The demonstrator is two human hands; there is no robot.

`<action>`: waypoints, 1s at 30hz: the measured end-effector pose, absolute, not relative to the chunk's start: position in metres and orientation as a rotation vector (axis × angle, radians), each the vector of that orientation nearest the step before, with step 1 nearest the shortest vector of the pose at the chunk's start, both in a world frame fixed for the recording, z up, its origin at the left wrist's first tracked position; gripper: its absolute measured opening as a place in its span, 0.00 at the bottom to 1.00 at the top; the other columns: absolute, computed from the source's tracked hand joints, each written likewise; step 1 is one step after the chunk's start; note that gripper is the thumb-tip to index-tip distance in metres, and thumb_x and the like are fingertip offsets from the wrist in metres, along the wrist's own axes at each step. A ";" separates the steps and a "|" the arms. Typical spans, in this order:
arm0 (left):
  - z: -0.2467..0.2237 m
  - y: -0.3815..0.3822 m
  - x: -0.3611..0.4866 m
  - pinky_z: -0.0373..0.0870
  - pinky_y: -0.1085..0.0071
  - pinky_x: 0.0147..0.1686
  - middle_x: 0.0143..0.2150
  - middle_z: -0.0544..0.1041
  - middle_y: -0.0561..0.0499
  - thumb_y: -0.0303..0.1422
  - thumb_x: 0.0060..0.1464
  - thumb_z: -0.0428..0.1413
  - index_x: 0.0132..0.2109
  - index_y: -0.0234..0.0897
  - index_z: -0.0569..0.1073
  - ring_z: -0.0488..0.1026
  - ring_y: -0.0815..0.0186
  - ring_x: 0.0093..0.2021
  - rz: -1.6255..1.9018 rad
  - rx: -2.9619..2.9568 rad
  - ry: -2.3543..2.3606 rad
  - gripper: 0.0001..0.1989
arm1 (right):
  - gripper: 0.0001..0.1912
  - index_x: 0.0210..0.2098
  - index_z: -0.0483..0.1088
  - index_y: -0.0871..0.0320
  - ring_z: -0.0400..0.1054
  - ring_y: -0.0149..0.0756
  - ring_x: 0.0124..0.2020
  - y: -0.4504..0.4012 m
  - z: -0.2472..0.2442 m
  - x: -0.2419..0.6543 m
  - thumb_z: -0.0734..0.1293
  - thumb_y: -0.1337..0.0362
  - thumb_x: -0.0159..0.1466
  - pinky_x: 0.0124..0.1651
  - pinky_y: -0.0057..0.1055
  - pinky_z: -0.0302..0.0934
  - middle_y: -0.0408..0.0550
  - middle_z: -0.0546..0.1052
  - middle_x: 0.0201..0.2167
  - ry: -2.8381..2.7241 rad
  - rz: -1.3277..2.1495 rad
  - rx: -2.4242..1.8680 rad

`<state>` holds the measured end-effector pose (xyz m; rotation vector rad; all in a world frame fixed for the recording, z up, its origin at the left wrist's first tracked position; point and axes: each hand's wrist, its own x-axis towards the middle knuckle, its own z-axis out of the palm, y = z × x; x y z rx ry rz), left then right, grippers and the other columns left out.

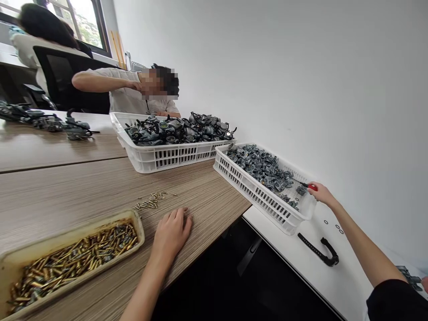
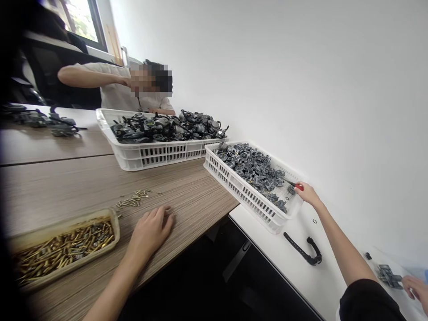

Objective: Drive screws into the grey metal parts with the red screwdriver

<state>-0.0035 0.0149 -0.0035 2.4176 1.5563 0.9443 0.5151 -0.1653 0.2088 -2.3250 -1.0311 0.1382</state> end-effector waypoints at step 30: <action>-0.018 0.027 -0.014 0.71 0.55 0.46 0.42 0.81 0.42 0.47 0.67 0.42 0.51 0.36 0.71 0.78 0.49 0.43 1.031 2.411 1.438 0.22 | 0.20 0.60 0.71 0.57 0.74 0.45 0.54 -0.095 0.214 0.596 0.70 0.56 0.72 0.55 0.49 0.72 0.54 0.75 0.59 -1.363 -0.196 -3.402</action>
